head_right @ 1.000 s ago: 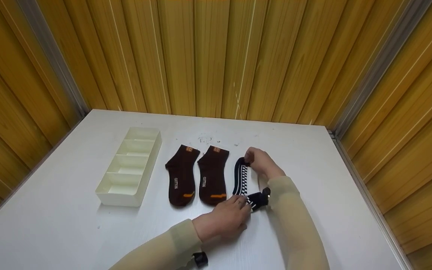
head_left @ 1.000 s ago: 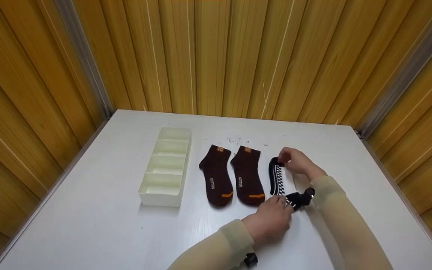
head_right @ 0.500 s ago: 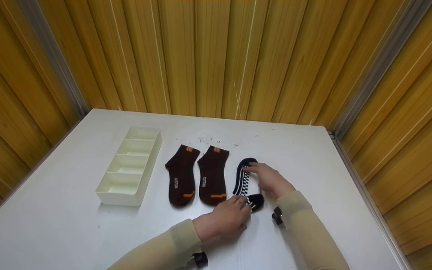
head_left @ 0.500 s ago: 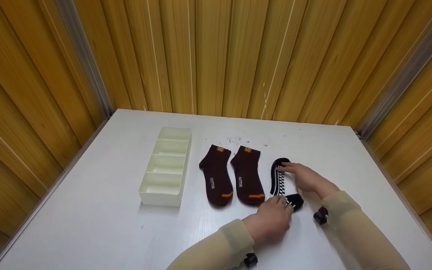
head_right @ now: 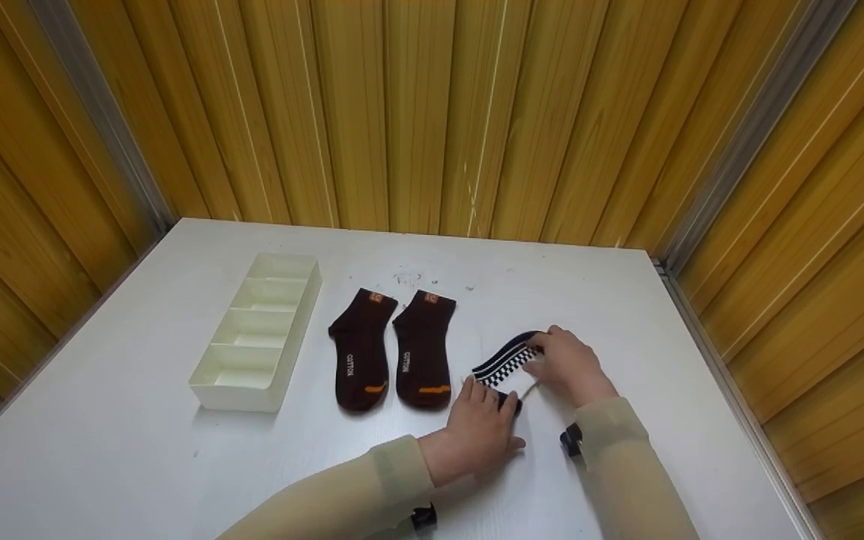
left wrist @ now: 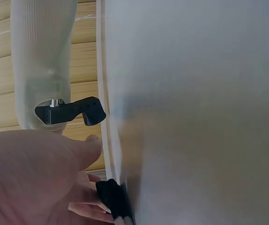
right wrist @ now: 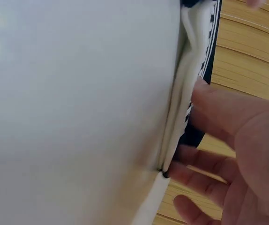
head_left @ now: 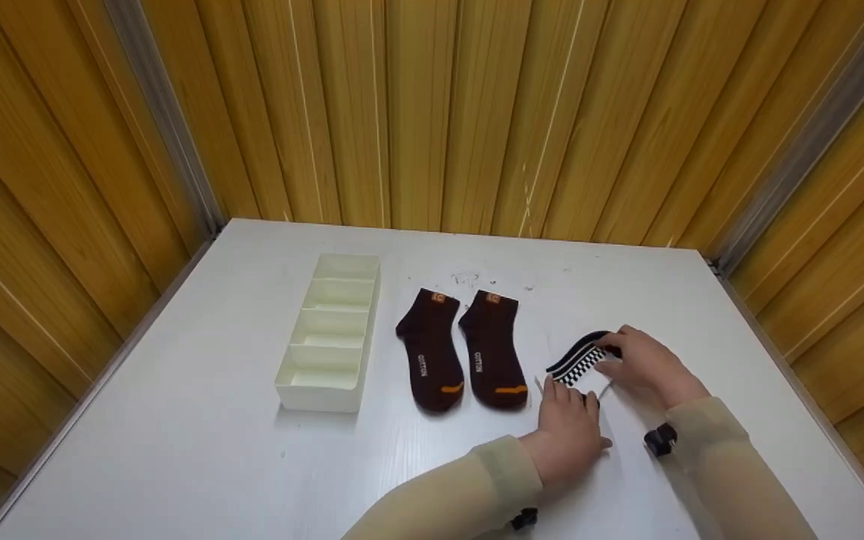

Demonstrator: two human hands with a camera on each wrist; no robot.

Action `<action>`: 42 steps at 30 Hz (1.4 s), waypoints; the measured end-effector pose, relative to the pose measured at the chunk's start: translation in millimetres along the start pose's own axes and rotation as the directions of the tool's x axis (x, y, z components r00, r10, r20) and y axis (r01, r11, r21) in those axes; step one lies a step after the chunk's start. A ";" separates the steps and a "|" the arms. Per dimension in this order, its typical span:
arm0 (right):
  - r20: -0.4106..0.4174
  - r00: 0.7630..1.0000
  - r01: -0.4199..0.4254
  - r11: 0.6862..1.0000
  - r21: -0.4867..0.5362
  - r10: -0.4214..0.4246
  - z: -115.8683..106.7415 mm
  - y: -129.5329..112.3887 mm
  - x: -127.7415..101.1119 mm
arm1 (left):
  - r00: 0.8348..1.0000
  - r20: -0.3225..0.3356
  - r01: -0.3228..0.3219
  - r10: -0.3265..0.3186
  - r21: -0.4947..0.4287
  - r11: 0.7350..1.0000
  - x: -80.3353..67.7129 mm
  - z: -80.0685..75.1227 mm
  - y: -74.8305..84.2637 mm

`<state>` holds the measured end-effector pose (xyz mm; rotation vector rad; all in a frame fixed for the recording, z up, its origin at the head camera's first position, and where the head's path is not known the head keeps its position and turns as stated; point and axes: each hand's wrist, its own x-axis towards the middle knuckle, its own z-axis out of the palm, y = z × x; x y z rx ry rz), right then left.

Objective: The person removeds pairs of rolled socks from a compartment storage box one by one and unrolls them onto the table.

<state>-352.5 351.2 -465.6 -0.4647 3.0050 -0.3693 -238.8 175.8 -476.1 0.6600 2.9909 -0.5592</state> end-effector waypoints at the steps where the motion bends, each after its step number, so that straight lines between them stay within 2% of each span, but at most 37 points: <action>1: 0.001 1.000 -0.018 1.000 -0.007 0.018 -0.5 0.3 -2.0 | 1.000 0.021 0.015 -0.016 0.011 1.000 2.4 -1.0 0.8; 5: 0.005 0.997 -0.074 0.996 -0.046 0.074 -0.8 -0.9 -11.6 | 0.996 0.066 0.056 -0.057 0.021 0.998 13.1 -2.1 -0.6; 8: -0.006 0.996 -0.092 0.992 -0.084 0.092 0.4 -4.4 -18.8 | 0.994 0.062 0.088 -0.089 0.025 0.996 20.9 0.4 -4.8; 12: -0.020 0.996 -0.086 0.987 -0.133 0.084 0.9 -10.2 -26.5 | 0.994 0.058 0.092 -0.096 0.066 0.994 28.9 3.8 -10.2; 15: 0.009 0.997 -0.078 0.988 -0.132 0.080 -0.9 -15.9 -32.4 | 0.995 0.062 0.072 -0.077 0.084 0.994 31.3 3.7 -12.3; 19: 0.065 0.995 -0.072 0.992 -0.108 0.079 -5.0 -27.2 -40.6 | 0.994 0.071 0.083 -0.088 0.065 0.994 31.3 1.3 -14.1; 22: 0.111 0.992 -0.055 0.996 -0.069 0.063 -7.6 -37.5 -45.7 | 0.991 0.076 0.107 -0.108 0.027 0.994 32.3 2.2 -16.2; 25: 0.155 0.988 -0.027 1.000 -0.008 0.028 -9.6 -45.5 -50.2 | 0.986 0.078 0.149 -0.145 -0.052 0.987 35.1 5.4 -18.0; 28: 0.196 0.979 0.032 0.996 0.084 -0.048 -10.2 -49.5 -53.0 | 0.982 0.088 0.179 -0.169 -0.124 0.976 38.3 8.1 -19.3; 32: 0.244 0.954 0.121 0.970 0.210 -0.172 -9.9 -50.8 -51.3 | 0.982 0.113 0.168 -0.151 -0.161 0.973 39.7 8.3 -22.8; 34: 0.257 0.946 0.130 0.958 0.254 -0.196 -9.8 -49.4 -48.5 | 0.984 0.117 0.153 -0.135 -0.168 0.974 38.5 7.3 -25.3; 36: 0.248 0.948 0.132 0.954 0.269 -0.201 -9.3 -46.3 -44.3 | 0.986 0.118 0.138 -0.119 -0.165 0.977 37.0 6.5 -27.8; 38: 0.214 0.959 0.125 0.954 0.273 -0.186 -7.3 -42.2 -38.8 | 0.987 0.112 0.129 -0.111 -0.165 0.978 35.2 6.2 -29.7; 42: 0.066 0.984 0.143 0.956 0.256 -0.165 0.5 -35.3 -25.0 | 0.990 0.113 0.108 -0.090 -0.172 0.979 34.8 6.4 -32.6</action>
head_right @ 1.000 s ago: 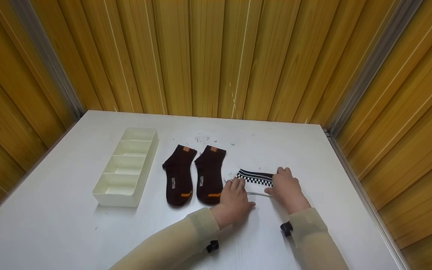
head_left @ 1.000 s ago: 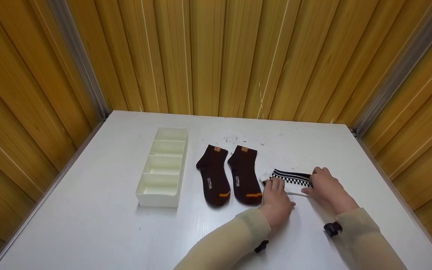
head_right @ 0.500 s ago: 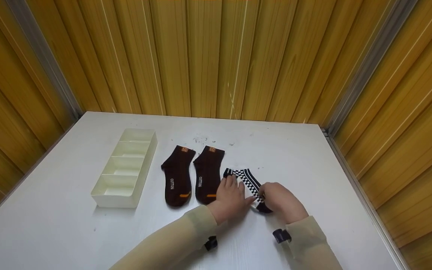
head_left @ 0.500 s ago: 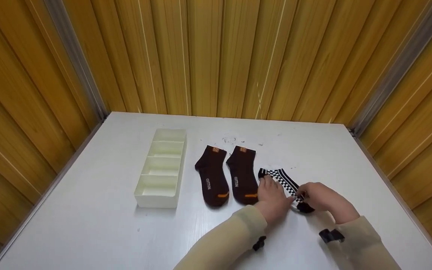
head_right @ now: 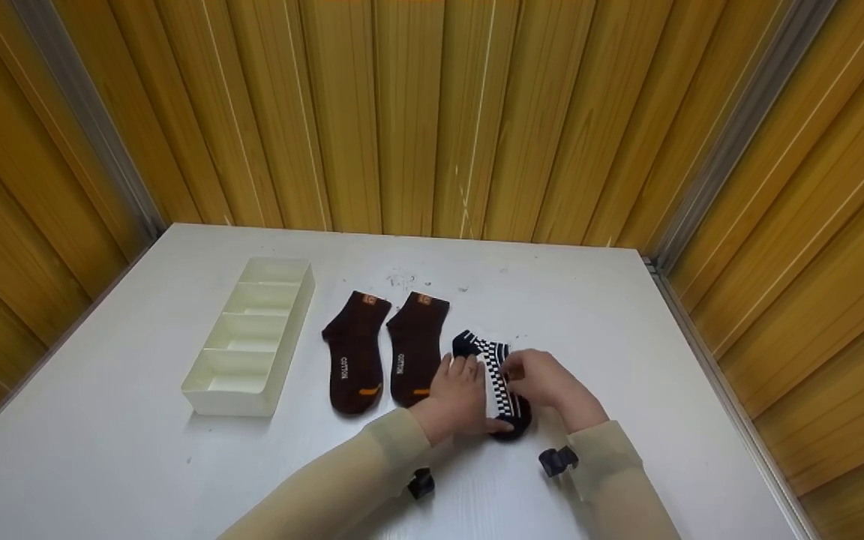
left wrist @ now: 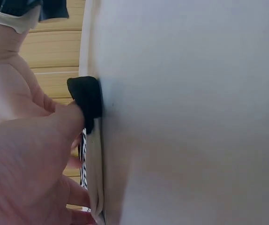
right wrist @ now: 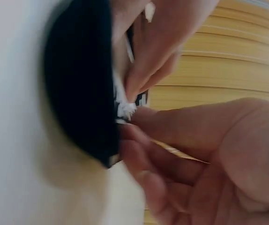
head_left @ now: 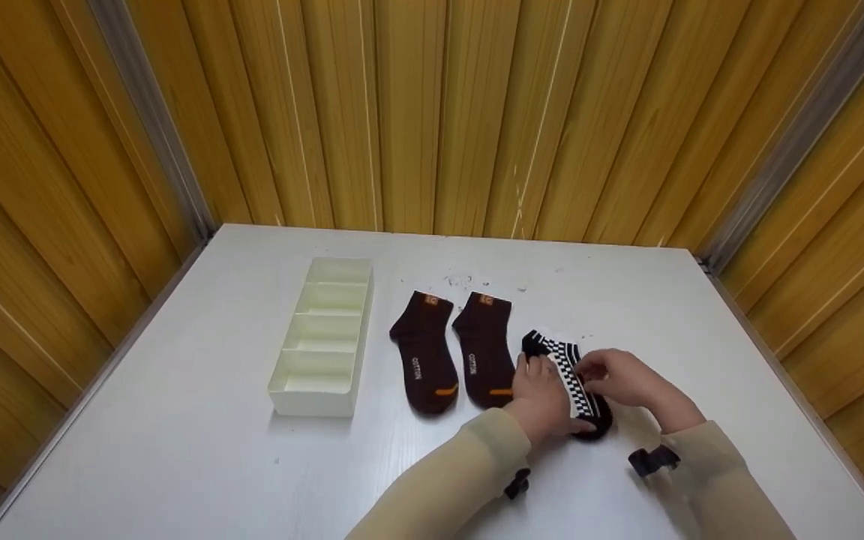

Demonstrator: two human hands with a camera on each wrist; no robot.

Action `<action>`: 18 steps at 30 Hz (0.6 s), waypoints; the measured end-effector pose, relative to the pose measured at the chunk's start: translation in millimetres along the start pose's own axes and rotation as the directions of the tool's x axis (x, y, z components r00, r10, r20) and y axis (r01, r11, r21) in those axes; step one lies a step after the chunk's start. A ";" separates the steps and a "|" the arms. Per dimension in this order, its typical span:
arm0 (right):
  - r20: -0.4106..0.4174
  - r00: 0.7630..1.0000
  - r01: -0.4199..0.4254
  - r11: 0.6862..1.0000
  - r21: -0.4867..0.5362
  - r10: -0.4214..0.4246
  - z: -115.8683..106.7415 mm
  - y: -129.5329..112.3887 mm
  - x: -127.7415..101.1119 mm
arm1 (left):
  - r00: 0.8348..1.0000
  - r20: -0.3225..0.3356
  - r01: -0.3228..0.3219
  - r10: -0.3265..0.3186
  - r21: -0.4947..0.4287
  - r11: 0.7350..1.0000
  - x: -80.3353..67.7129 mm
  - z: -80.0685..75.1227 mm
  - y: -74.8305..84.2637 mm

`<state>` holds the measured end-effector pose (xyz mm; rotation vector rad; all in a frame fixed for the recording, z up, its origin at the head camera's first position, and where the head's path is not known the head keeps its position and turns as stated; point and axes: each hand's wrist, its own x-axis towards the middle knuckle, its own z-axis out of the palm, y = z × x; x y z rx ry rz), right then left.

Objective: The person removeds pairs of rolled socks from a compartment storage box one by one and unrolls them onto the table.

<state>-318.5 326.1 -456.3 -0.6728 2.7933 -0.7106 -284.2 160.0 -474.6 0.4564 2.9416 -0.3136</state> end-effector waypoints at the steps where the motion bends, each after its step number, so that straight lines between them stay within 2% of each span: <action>1: -0.032 0.999 0.014 1.000 -0.001 -0.014 1.5 2.9 3.2 | 1.000 0.004 -0.004 0.004 -0.003 1.000 0.2 -0.4 -0.4; 4: -0.054 0.996 0.076 0.997 0.010 -0.075 4.3 11.5 12.1 | 0.999 0.019 -0.026 0.026 -0.027 0.999 1.3 -1.5 -2.6; 9: 0.067 0.985 0.155 0.987 0.035 -0.157 2.0 18.7 15.3 | 0.996 0.047 -0.069 0.073 -0.076 0.995 -0.9 -5.1 -8.4; 13: 0.125 0.983 0.136 0.991 0.009 -0.136 1.8 16.2 12.1 | 0.995 0.058 -0.078 0.086 -0.129 0.989 -4.1 -6.3 -12.7; 18: 0.116 0.991 0.076 0.997 -0.031 -0.072 5.0 14.3 17.8 | 0.997 0.019 -0.072 0.077 -0.197 0.978 -8.5 -5.6 -14.7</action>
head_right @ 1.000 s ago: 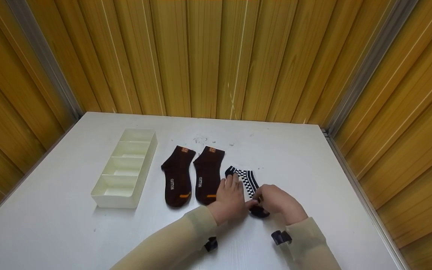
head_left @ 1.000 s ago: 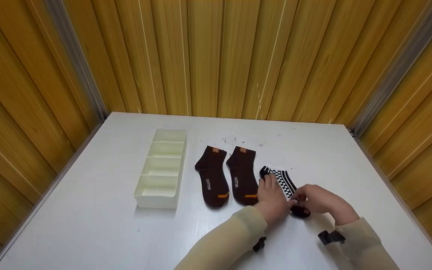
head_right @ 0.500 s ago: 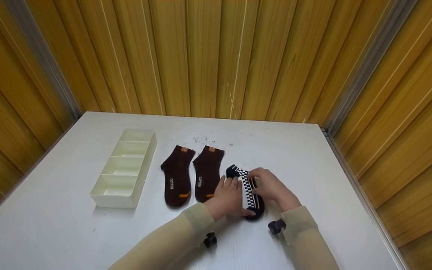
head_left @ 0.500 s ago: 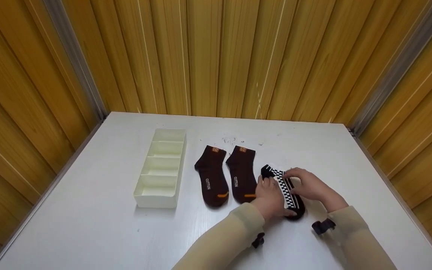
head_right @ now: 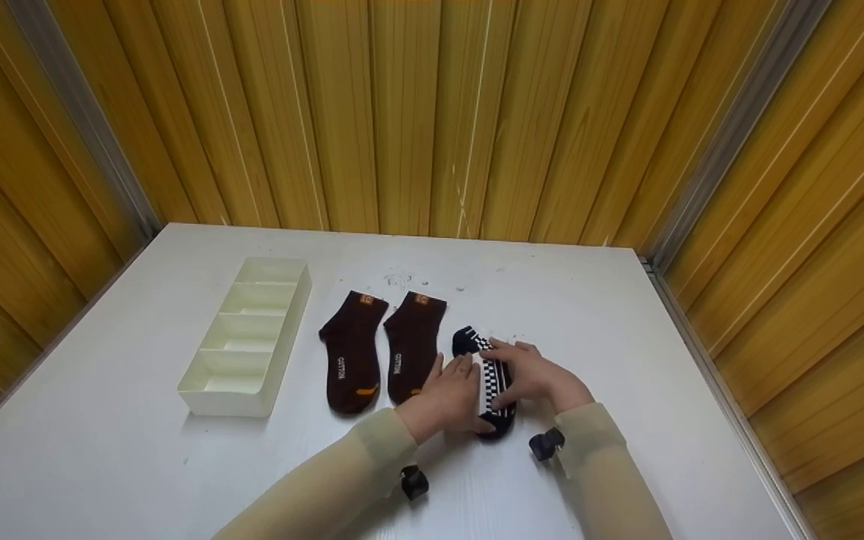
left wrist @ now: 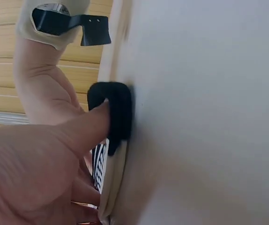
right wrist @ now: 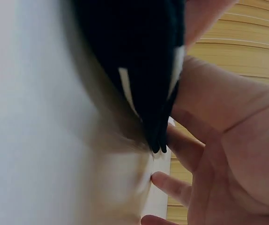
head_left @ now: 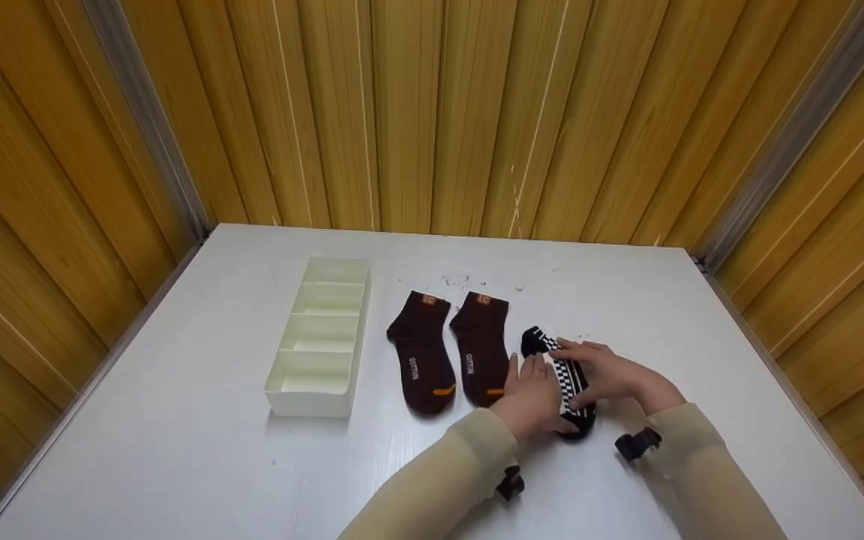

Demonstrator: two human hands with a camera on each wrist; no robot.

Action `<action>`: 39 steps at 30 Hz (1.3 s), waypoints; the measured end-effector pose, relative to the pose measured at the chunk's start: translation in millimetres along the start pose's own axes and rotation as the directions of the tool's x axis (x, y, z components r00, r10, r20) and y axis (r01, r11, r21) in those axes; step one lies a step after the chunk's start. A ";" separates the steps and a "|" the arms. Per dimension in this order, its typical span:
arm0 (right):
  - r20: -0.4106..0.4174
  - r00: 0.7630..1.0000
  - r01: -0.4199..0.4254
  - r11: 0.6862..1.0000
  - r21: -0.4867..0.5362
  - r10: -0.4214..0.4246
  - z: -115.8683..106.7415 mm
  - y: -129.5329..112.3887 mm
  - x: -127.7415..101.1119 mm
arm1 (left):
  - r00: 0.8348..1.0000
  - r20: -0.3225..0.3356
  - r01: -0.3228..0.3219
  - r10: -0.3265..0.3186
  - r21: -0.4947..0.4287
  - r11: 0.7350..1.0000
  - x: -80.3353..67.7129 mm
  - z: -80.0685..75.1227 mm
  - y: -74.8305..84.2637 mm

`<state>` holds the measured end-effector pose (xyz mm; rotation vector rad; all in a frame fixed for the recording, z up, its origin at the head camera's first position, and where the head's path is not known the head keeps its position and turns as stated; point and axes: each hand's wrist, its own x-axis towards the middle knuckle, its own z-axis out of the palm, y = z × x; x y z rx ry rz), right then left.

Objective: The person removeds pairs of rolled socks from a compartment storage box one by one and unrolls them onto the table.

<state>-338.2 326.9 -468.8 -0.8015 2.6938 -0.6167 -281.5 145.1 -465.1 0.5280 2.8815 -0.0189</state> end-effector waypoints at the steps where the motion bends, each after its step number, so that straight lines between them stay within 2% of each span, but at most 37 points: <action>1: -0.009 1.000 -0.010 1.000 -0.004 0.009 0.2 0.2 2.7 | 1.000 -0.017 -0.003 0.003 -0.001 1.000 -0.8 0.6 0.1; 4: -0.028 0.999 -0.042 0.999 -0.010 0.042 -0.1 2.7 11.7 | 0.999 -0.047 -0.018 0.020 0.029 0.999 -3.7 2.2 2.1; 7: -0.036 0.998 -0.054 0.999 -0.004 0.054 -1.5 6.4 20.7 | 0.998 -0.044 -0.031 0.033 0.048 0.998 -5.3 5.7 5.0; 15: -0.045 0.998 -0.037 0.999 0.022 0.038 -6.6 13.0 40.5 | 0.998 -0.067 0.010 -0.006 0.064 0.998 3.5 10.9 2.0; 23: -0.022 0.998 -0.055 0.997 0.047 0.056 -12.9 16.3 44.3 | 0.998 -0.055 0.016 -0.013 0.058 0.998 7.7 10.1 0.0; 26: -0.060 0.993 -0.093 0.987 0.129 0.101 -18.6 18.3 47.2 | 0.997 -0.077 0.011 -0.007 0.049 0.999 8.0 9.3 -1.1; 28: -0.130 0.976 -0.142 0.966 0.216 0.172 -22.4 21.2 51.1 | 0.994 -0.110 0.000 0.003 0.031 1.000 7.7 8.8 -2.3; 29: -0.176 0.961 -0.165 0.952 0.256 0.214 -24.4 22.5 53.1 | 0.991 -0.136 -0.009 0.011 0.018 1.000 7.4 8.5 -2.8; 30: -0.207 0.939 -0.202 0.926 0.320 0.276 -26.1 24.4 54.9 | 0.987 -0.162 -0.020 0.021 0.008 1.000 7.0 8.4 -2.9; 32: -0.238 0.885 -0.264 0.851 0.454 0.401 -28.7 27.9 58.4 | 0.974 -0.223 -0.049 0.045 -0.013 0.999 6.1 8.9 -2.7; 34: -0.206 0.842 -0.313 0.761 0.568 0.499 -31.3 30.8 60.7 | 0.960 -0.272 -0.073 0.062 -0.027 0.997 5.5 9.9 -1.7; 35: -0.170 0.823 -0.332 0.701 0.631 0.543 -32.5 32.1 61.4 | 0.955 -0.288 -0.080 0.068 -0.031 0.996 5.2 10.3 -1.1; 36: -0.123 0.804 -0.345 0.626 0.699 0.581 -33.4 33.3 62.3 | 0.951 -0.301 -0.083 0.070 -0.030 0.996 5.2 11.0 -0.9; 39: -0.017 0.782 -0.354 0.467 0.810 0.623 -35.1 36.5 64.8 | 0.945 -0.319 -0.076 0.065 -0.023 0.997 5.9 13.4 -1.1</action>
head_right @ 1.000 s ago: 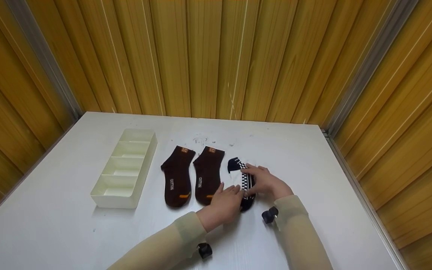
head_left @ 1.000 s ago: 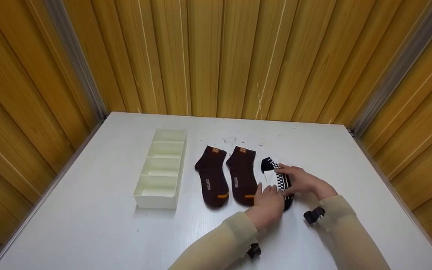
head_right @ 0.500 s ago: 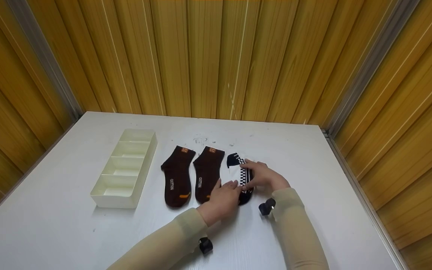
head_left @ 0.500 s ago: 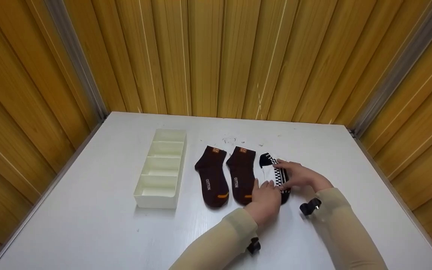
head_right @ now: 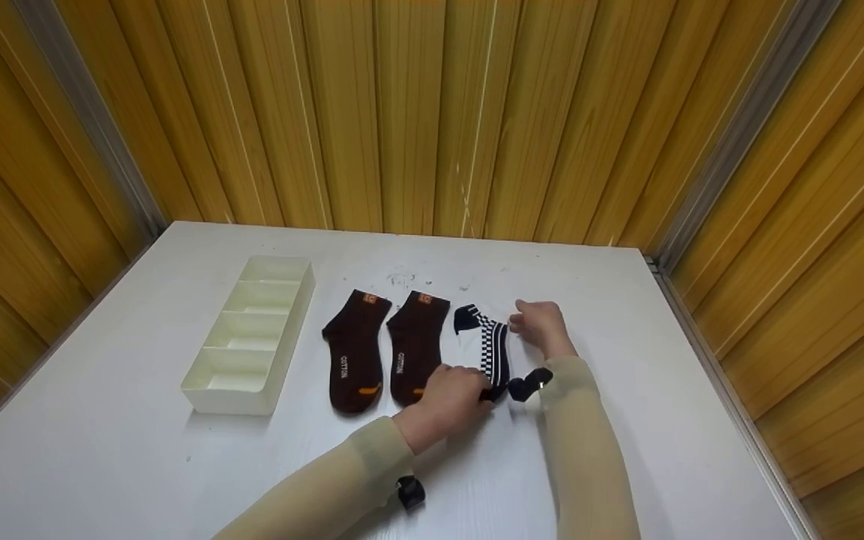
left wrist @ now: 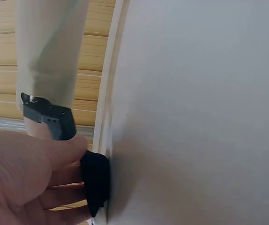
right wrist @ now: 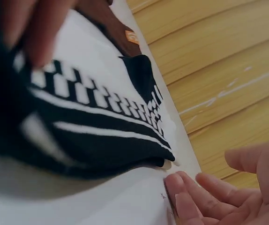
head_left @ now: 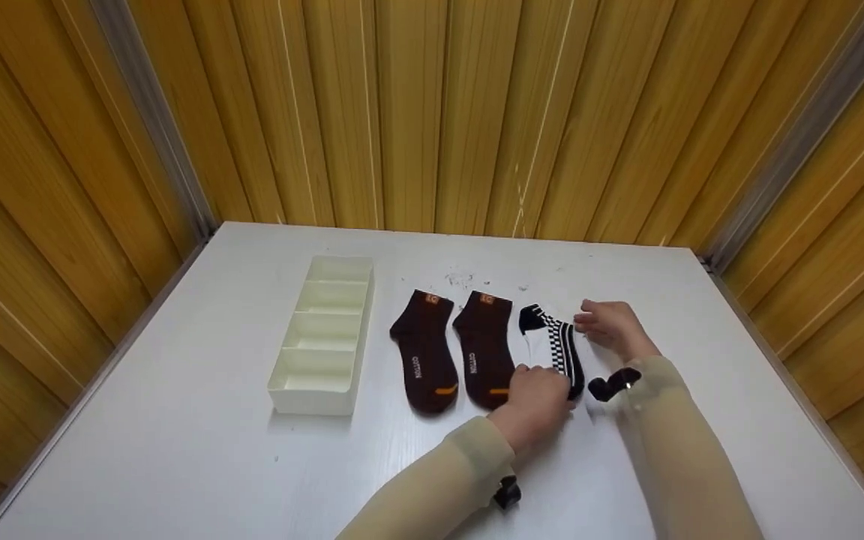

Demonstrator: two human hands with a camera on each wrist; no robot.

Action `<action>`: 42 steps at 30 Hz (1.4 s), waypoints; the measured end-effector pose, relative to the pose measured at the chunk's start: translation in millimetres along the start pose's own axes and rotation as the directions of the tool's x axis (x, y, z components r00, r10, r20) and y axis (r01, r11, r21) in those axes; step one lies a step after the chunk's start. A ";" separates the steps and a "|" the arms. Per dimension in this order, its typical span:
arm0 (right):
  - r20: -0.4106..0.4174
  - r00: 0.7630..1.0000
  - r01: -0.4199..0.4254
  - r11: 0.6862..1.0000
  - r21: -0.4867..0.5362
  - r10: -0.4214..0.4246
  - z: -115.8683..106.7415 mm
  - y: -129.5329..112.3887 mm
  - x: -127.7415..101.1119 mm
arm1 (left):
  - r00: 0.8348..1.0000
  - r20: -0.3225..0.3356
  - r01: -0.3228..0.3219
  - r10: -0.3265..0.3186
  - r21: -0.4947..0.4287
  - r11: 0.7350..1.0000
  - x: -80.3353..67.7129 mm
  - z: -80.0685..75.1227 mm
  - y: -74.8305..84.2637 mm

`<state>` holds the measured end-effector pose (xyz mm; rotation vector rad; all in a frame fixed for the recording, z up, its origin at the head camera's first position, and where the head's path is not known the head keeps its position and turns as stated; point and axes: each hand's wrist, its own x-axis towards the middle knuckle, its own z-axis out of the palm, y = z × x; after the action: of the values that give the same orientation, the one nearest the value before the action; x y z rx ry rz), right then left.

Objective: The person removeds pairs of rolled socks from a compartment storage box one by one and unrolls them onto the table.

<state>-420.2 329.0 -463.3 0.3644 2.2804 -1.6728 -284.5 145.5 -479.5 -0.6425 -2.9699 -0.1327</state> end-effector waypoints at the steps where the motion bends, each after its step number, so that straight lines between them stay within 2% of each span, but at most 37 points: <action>1: 0.007 1.000 -0.025 0.999 0.041 0.025 -0.2 -0.1 1.1 | 1.000 -0.007 0.000 0.000 0.007 1.000 -0.1 0.4 -0.6; 4: 0.024 0.998 -0.057 0.993 0.107 0.055 -0.5 0.5 3.8 | 1.000 -0.027 0.008 -0.008 0.002 1.000 0.2 2.4 -2.9; 10: 0.043 0.999 -0.020 0.988 0.153 0.014 0.9 2.3 4.1 | 0.998 -0.039 0.038 -0.040 -0.037 0.999 1.3 3.5 -3.8; 13: 0.060 0.998 0.022 0.993 0.114 -0.029 2.6 2.5 3.0 | 0.997 -0.049 0.056 -0.058 -0.035 0.998 2.2 4.1 -3.0; 16: 0.052 0.996 0.070 0.998 -0.007 -0.069 4.6 2.5 5.0 | 0.996 -0.059 0.063 -0.066 -0.046 0.997 3.0 4.3 -2.5; 20: 0.036 0.995 0.093 0.991 -0.097 -0.090 7.3 2.8 9.2 | 0.995 -0.057 0.074 -0.077 -0.053 0.996 2.9 2.2 -1.4; 26: 0.047 0.995 0.088 0.992 -0.093 -0.083 6.7 3.0 12.2 | 0.994 -0.040 0.101 -0.101 -0.017 0.995 2.7 -0.5 0.2; 34: 0.088 0.995 0.065 0.989 -0.134 -0.053 4.9 1.0 11.7 | 0.998 -0.030 0.049 -0.050 -0.034 0.998 1.8 2.1 -3.9; 42: 0.105 0.990 0.105 0.985 -0.136 -0.091 9.0 -2.9 8.0 | 0.996 0.015 0.094 -0.093 -0.043 0.995 5.0 -0.6 -1.3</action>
<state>-428.0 319.8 -466.4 0.1369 2.3607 -1.5258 -289.5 146.3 -478.4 -0.5110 -3.0181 -0.2015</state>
